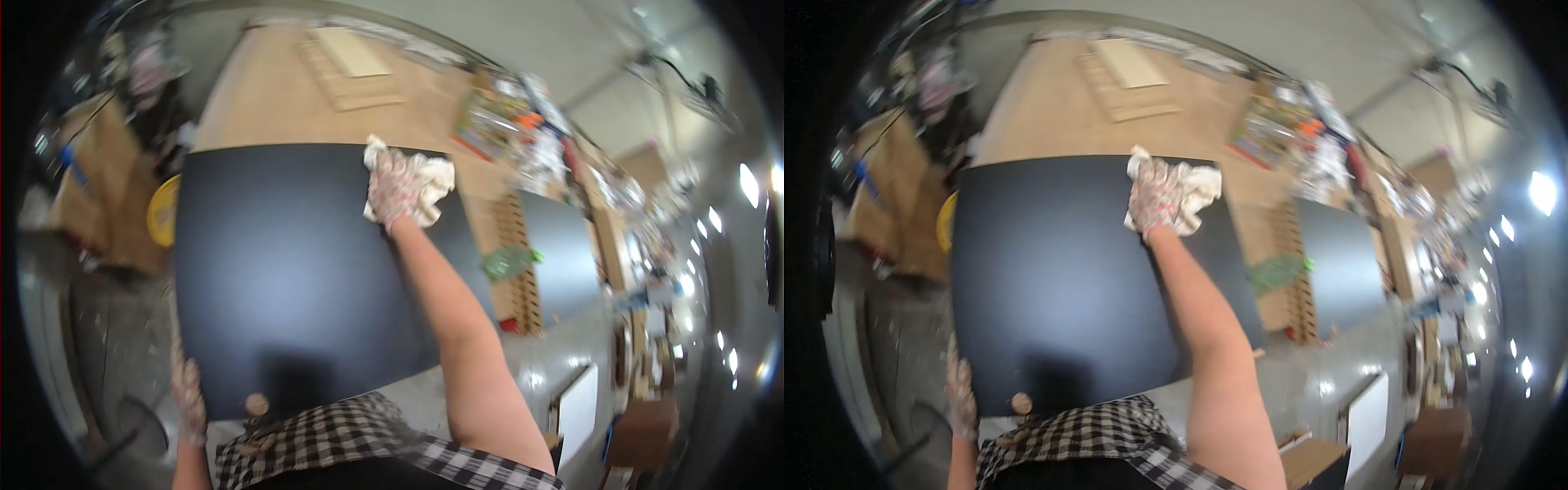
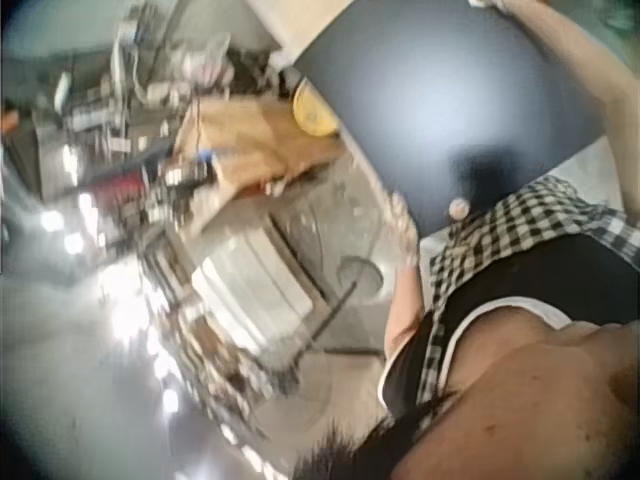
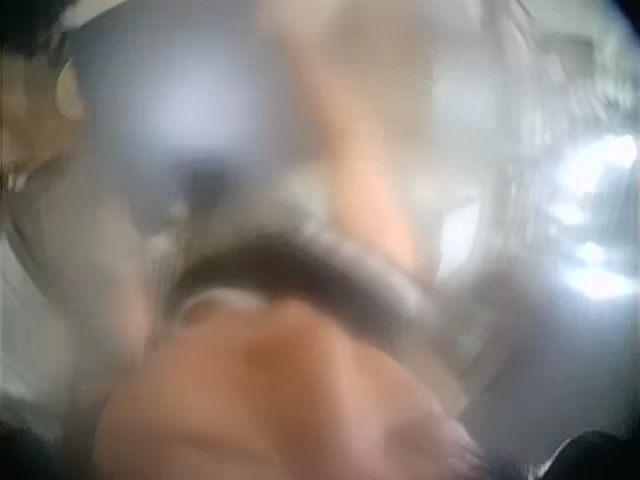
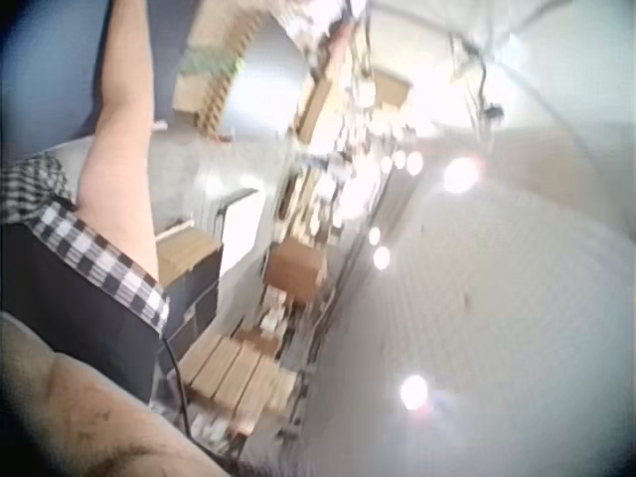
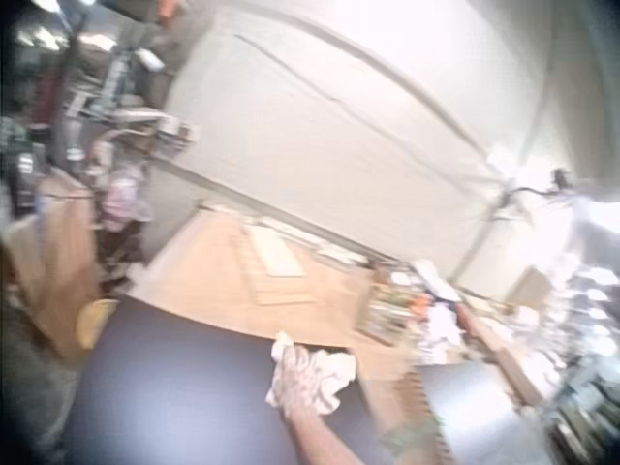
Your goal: The person wipes down large black and slatted wooden panels using a cloth and a cleaning solution, then applies a dark substance with a brush to holes in the boards.
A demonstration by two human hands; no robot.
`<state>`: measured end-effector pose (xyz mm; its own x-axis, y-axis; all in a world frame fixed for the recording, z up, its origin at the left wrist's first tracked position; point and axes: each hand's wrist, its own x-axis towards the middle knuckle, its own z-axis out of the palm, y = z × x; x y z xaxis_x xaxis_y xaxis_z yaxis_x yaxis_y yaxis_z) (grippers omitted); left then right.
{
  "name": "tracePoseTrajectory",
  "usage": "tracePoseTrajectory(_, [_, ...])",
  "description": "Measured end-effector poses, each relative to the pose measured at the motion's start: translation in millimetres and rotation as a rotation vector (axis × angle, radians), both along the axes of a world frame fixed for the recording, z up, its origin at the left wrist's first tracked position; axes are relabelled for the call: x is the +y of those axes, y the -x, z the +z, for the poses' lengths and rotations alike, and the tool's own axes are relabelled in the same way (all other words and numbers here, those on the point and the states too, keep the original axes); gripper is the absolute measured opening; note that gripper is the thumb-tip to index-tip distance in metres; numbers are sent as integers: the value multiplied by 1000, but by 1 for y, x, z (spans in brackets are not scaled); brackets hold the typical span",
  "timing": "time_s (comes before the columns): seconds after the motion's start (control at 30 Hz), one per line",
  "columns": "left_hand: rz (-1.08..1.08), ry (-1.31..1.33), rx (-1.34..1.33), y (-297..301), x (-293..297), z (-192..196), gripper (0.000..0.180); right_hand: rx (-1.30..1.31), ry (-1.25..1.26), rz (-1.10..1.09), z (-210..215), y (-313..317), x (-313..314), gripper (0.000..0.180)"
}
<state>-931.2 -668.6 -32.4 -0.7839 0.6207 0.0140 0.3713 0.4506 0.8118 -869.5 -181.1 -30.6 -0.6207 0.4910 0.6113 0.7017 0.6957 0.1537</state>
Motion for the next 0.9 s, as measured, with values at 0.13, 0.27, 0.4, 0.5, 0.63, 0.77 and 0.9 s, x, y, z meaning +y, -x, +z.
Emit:
tracePoseTrajectory(0.13, [111,-113,-304,3,-3,-9,50,-35,273,347,-1,117,-92,37])
tracePoseTrajectory(0.27, [230,-214,-91,-5,-10,-26,58,-77,316,869,-14,137,-221,40])
tracePoseTrajectory(0.4, [348,-313,67,-9,-27,-35,54,-178,452,1278,23,40,-315,34])
tracePoseTrajectory(0.5, [304,-794,-201,-12,-11,-30,53,-391,536,1393,31,-31,-314,42])
tracePoseTrajectory(0.63, [88,-401,-218,-10,-12,-37,51,-622,508,1077,18,-156,-267,61])
tracePoseTrajectory(0.77, [-85,-246,-85,0,-22,-32,50,-191,478,559,12,-236,-219,50])
tracePoseTrajectory(0.9, [-95,-340,-182,2,-24,-26,53,-122,377,254,-10,-222,-244,41])
